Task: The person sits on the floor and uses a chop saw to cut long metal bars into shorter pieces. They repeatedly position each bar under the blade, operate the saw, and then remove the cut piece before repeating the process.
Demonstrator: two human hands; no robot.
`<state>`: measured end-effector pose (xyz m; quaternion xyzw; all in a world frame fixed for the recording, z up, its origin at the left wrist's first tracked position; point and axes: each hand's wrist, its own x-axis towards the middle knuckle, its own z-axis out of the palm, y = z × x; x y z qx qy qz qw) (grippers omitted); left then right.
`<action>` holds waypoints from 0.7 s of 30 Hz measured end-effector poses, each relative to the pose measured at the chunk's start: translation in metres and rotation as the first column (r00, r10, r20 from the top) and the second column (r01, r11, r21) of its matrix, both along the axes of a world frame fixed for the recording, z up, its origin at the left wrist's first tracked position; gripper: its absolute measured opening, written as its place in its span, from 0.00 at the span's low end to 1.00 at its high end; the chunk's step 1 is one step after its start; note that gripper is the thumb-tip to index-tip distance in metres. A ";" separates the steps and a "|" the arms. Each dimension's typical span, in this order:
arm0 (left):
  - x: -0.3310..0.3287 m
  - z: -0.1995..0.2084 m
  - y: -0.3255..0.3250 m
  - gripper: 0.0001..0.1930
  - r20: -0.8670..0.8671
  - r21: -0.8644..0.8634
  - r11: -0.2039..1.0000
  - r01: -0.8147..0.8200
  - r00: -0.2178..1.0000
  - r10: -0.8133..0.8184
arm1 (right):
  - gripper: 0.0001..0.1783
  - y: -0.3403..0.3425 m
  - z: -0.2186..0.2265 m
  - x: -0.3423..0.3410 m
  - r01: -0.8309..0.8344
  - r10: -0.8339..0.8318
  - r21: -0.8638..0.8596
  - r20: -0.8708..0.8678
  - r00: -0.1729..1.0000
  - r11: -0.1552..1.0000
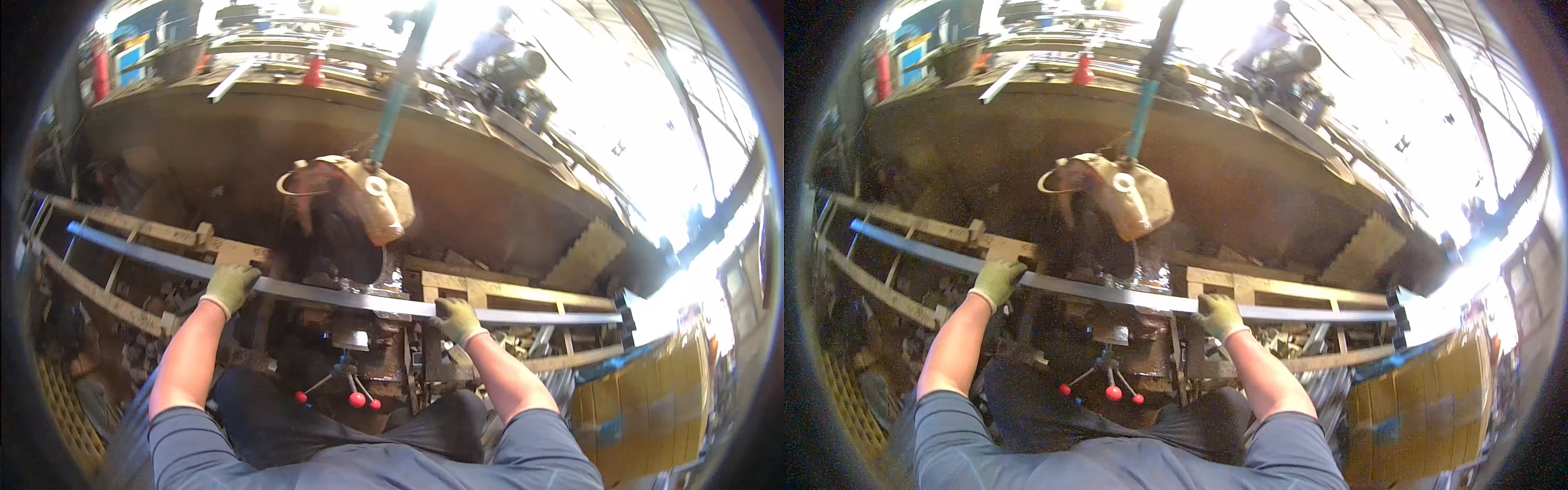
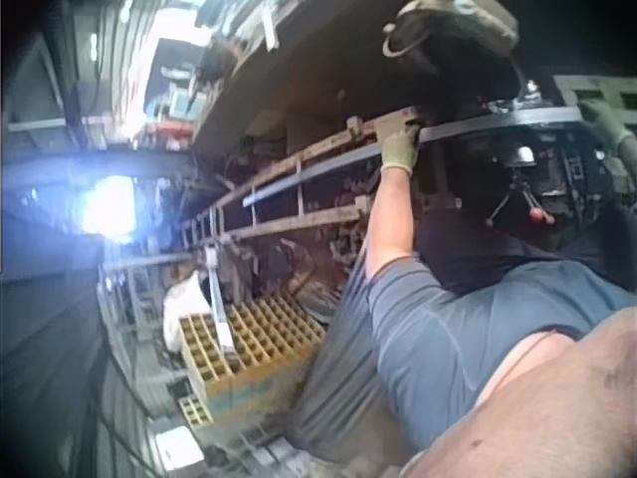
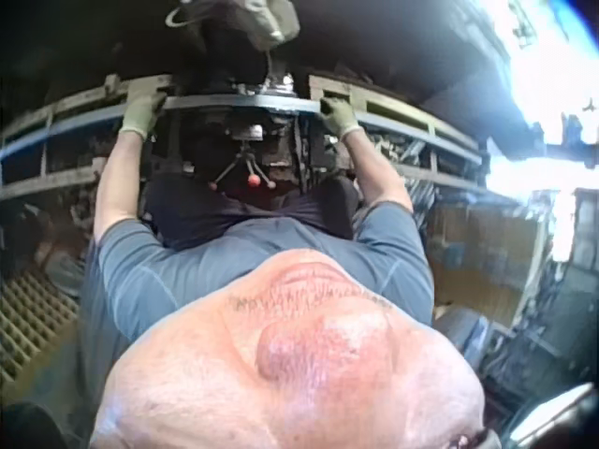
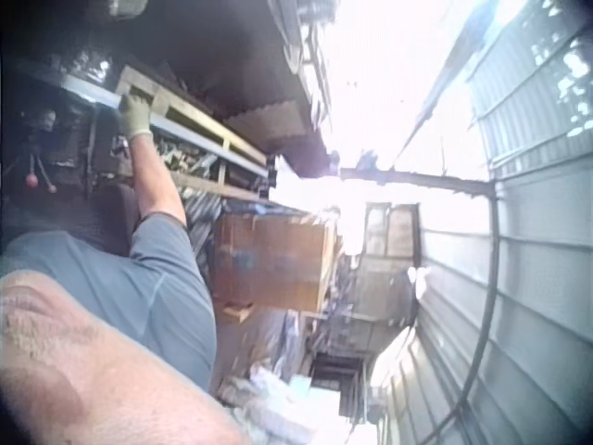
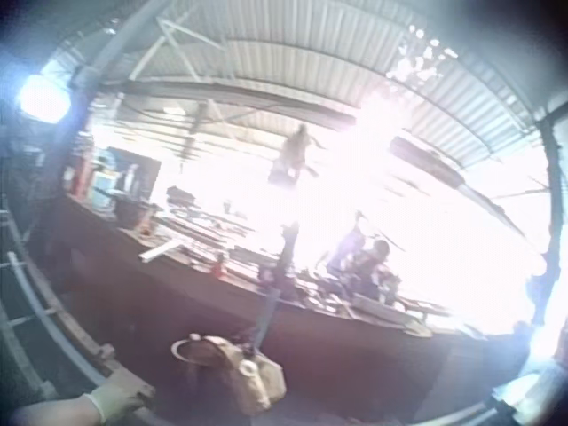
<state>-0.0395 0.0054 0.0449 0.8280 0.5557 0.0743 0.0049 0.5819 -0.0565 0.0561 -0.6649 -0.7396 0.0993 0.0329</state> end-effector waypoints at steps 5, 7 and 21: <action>-0.080 -0.026 -0.008 0.23 0.024 0.168 0.983 -0.073 0.997 0.070 | 0.41 0.002 -0.001 0.016 -0.028 0.013 -0.083 -0.181 0.983 0.996; -0.106 -0.021 -0.012 0.19 -0.039 0.129 0.975 -0.179 0.982 0.185 | 0.43 -0.003 -0.009 0.037 -0.003 0.003 -0.020 -0.023 1.000 1.000; -0.046 -0.011 -0.003 0.18 -0.242 -0.012 0.997 -0.079 0.968 0.074 | 0.39 0.037 -0.063 0.006 -0.022 -0.038 -0.081 -0.667 0.744 0.996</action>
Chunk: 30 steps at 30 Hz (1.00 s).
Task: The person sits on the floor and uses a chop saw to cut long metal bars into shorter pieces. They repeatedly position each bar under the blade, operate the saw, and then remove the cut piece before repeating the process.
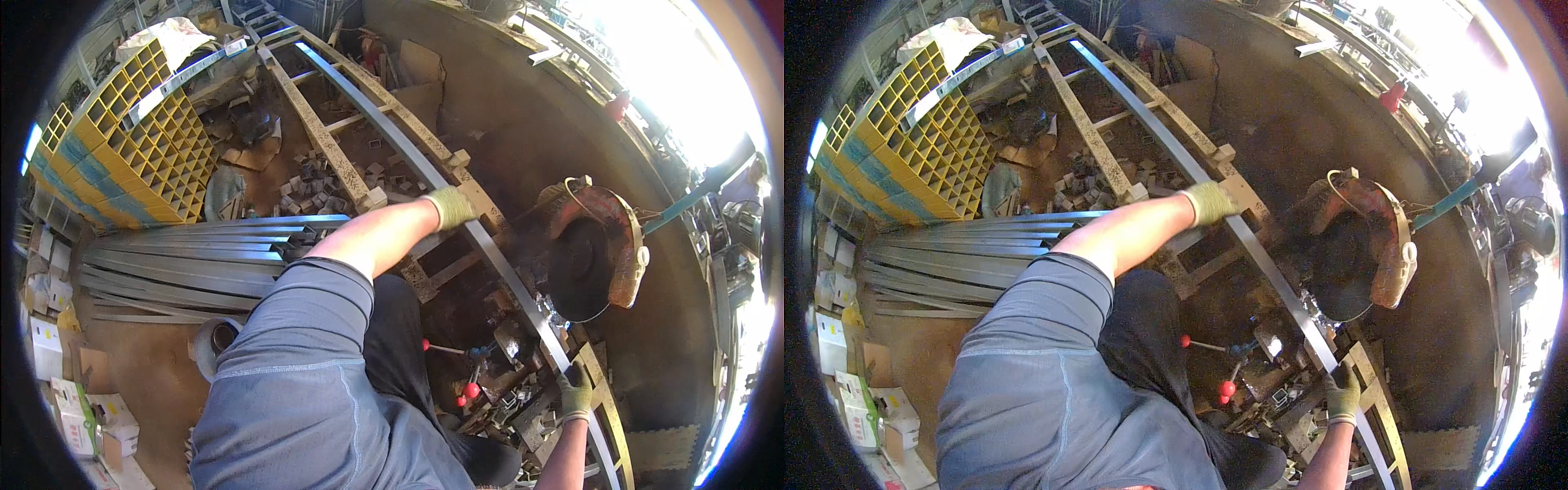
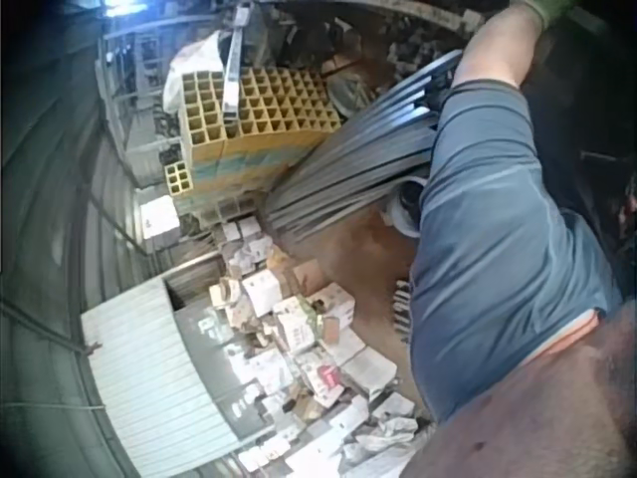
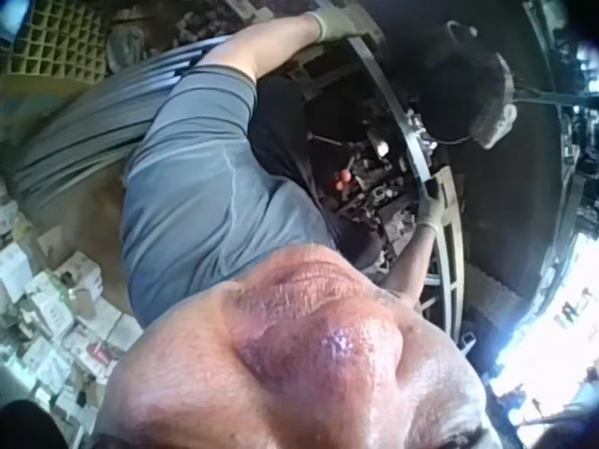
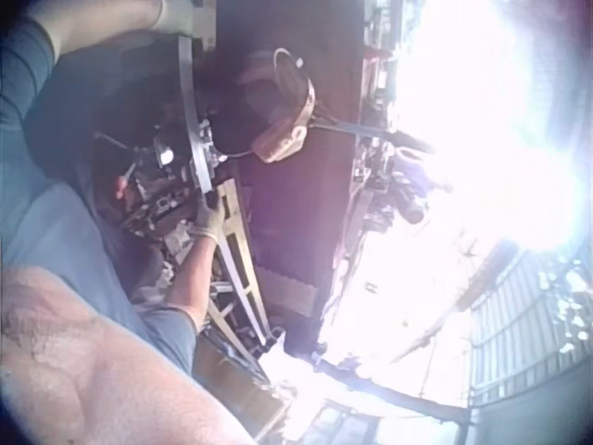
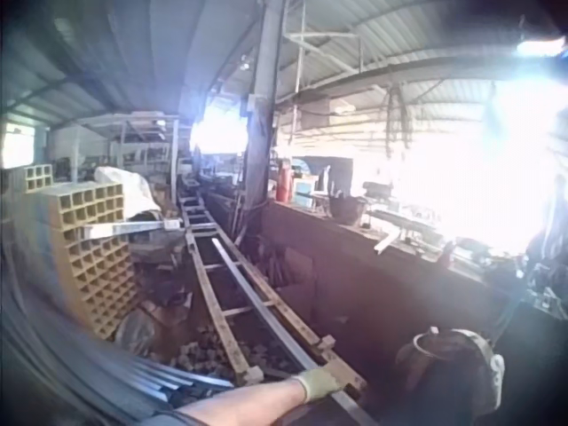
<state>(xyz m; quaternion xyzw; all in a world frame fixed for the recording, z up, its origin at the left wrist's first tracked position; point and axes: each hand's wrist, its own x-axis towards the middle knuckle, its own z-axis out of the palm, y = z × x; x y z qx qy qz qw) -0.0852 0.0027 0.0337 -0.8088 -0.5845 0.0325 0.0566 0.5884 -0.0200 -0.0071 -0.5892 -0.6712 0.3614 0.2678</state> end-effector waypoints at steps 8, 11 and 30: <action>-0.008 0.007 0.010 0.23 -0.188 0.101 0.917 -0.386 0.898 0.398 | 0.37 -0.025 -0.002 0.071 -0.091 -0.075 0.278 0.533 0.843 0.956; 0.054 0.030 0.005 0.18 0.119 -0.136 0.984 0.117 0.988 -0.101 | 0.36 -0.023 -0.003 0.044 -0.064 -0.050 0.215 0.488 0.871 0.975; 0.031 0.014 0.011 0.17 -0.036 -0.044 0.999 -0.030 0.999 0.029 | 0.32 -0.014 -0.016 0.027 -0.039 -0.064 0.253 0.386 0.920 0.967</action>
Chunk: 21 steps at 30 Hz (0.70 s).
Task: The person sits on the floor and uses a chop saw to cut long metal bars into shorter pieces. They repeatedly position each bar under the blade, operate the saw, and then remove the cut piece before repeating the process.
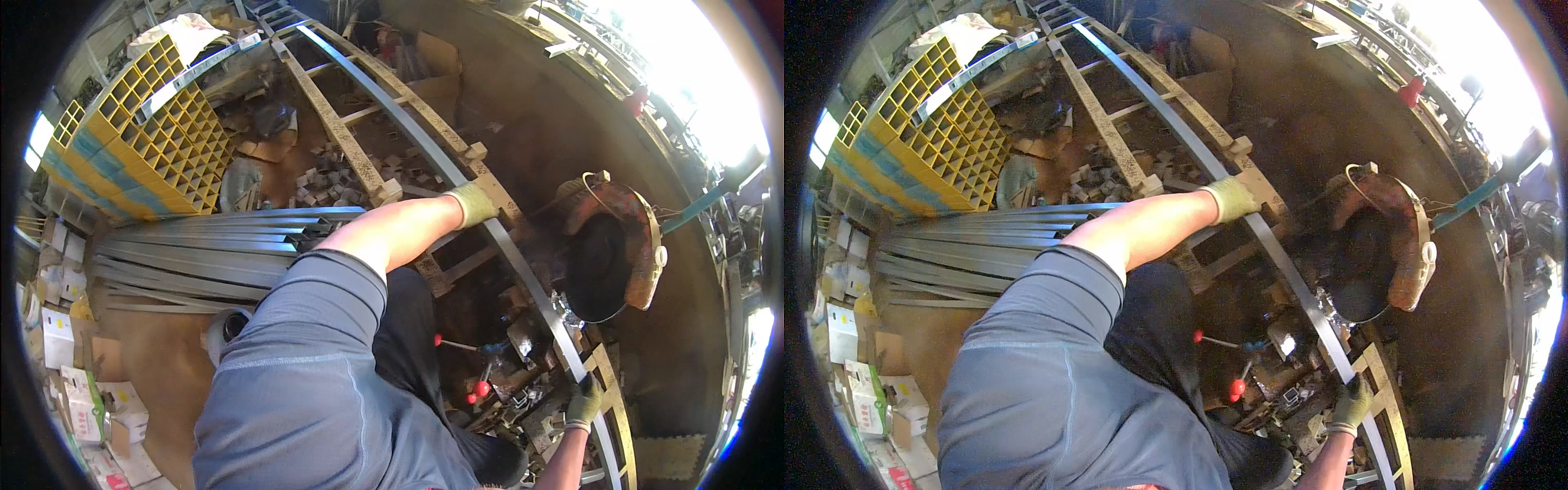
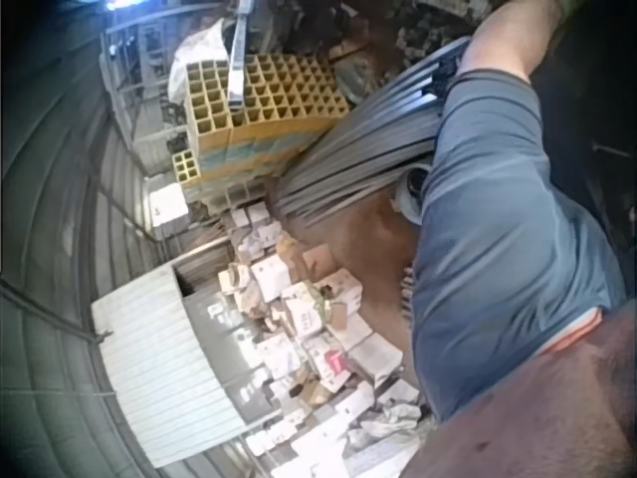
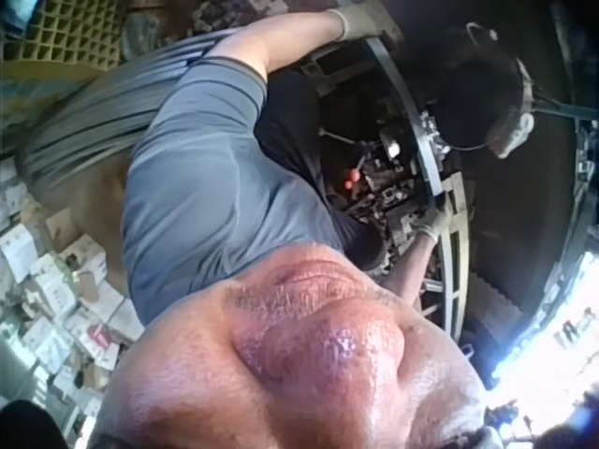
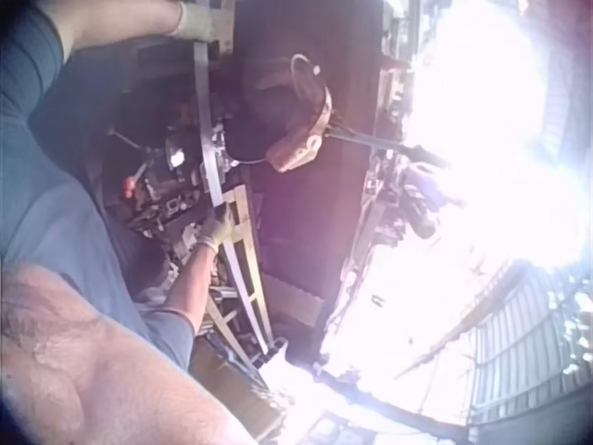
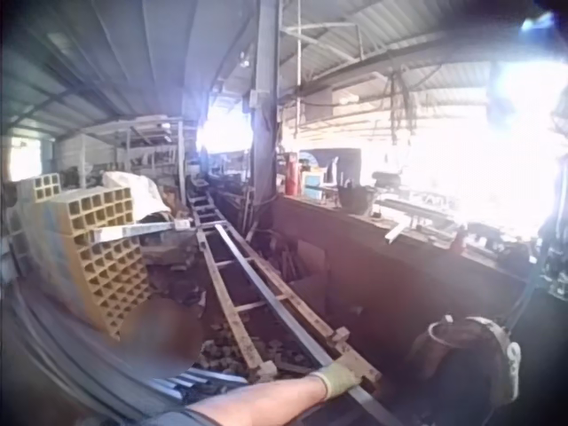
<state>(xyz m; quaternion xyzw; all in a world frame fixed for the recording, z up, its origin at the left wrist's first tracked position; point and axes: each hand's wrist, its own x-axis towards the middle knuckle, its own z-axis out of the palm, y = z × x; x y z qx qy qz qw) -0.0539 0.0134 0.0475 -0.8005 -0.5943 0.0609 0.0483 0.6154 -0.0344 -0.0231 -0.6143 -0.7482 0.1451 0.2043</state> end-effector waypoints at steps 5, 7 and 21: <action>-0.049 -0.014 0.004 0.18 0.004 -0.047 0.989 -0.138 0.990 0.138 | 0.33 0.006 0.012 -0.035 -0.085 0.038 -0.156 -0.287 0.957 0.984; -0.062 -0.023 0.007 0.19 -0.003 -0.047 0.987 -0.154 0.988 0.154 | 0.35 0.002 0.017 -0.045 -0.165 0.152 -0.063 -0.177 0.972 0.984; -0.054 -0.029 0.012 0.13 -0.010 0.009 0.988 -0.156 0.988 0.156 | 0.35 0.013 0.003 0.017 -0.098 0.081 -0.151 -0.119 0.990 0.984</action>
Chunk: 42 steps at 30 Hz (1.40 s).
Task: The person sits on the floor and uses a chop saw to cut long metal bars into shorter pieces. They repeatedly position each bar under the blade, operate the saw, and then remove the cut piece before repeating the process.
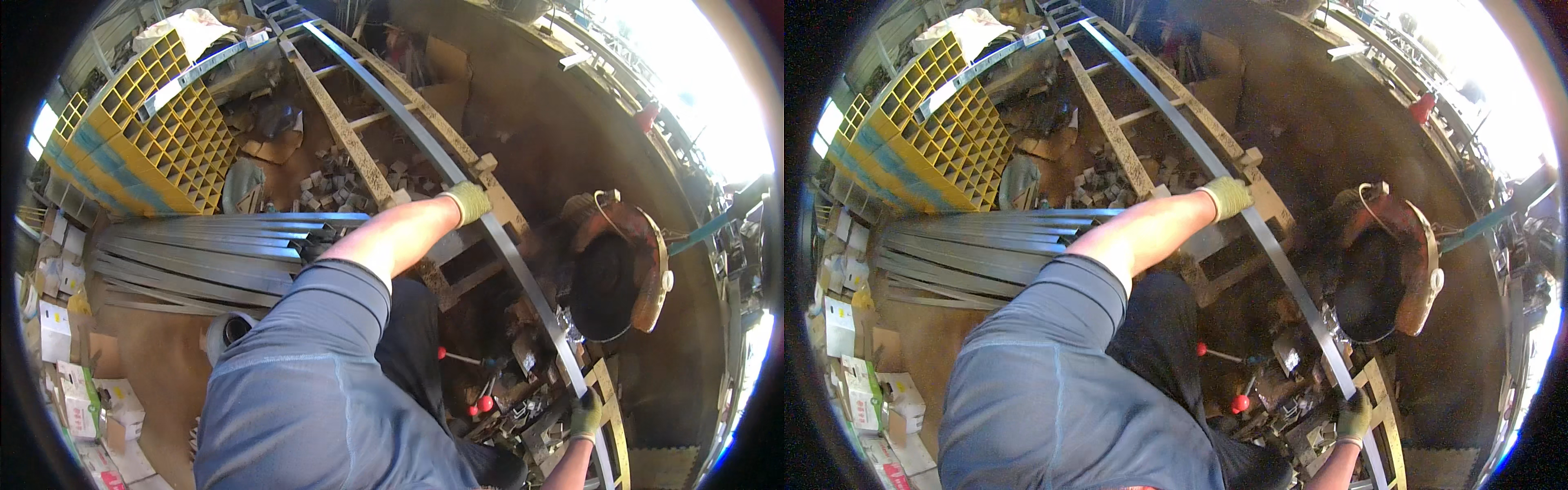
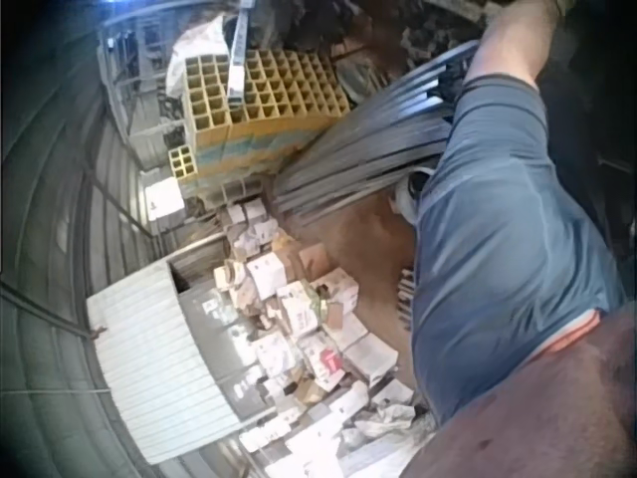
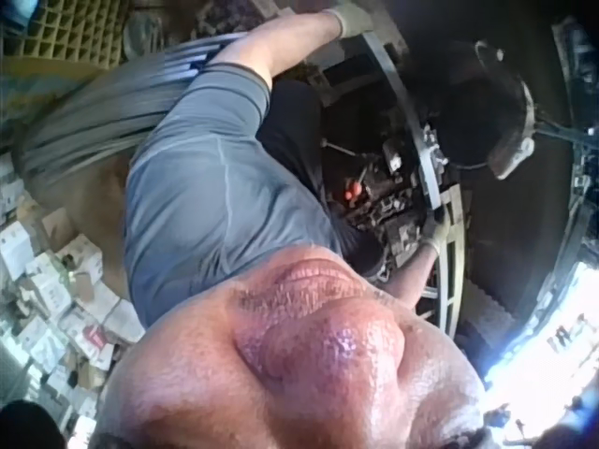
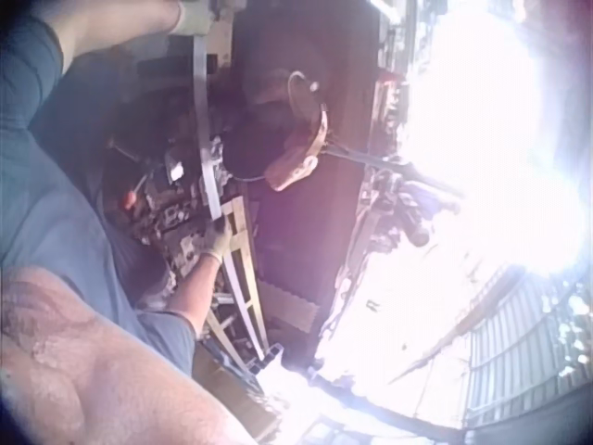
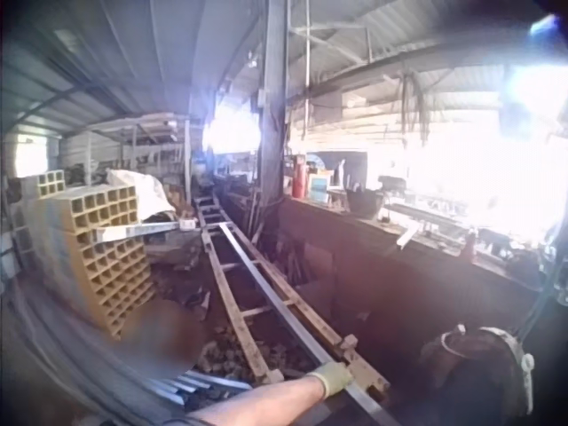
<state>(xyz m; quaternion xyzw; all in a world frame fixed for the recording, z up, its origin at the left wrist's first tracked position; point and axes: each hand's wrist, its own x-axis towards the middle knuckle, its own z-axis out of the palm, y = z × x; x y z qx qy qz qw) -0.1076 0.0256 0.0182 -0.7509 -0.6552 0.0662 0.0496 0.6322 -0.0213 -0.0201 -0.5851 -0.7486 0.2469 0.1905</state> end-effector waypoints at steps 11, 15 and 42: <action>-0.012 -0.001 -0.003 0.14 0.027 0.004 0.999 0.040 0.999 -0.040 | 0.35 0.002 -0.015 0.003 0.089 -0.094 -0.046 -0.110 0.989 0.995; -0.010 0.000 -0.003 0.14 0.046 -0.028 0.999 0.038 0.998 -0.037 | 0.33 -0.007 -0.017 0.001 0.115 -0.133 -0.099 -0.207 0.969 0.988; 0.094 0.003 -0.011 0.31 0.250 0.098 0.952 0.288 0.919 -0.304 | 0.36 -0.144 0.132 -0.226 -0.119 0.109 -0.029 -0.247 0.963 0.992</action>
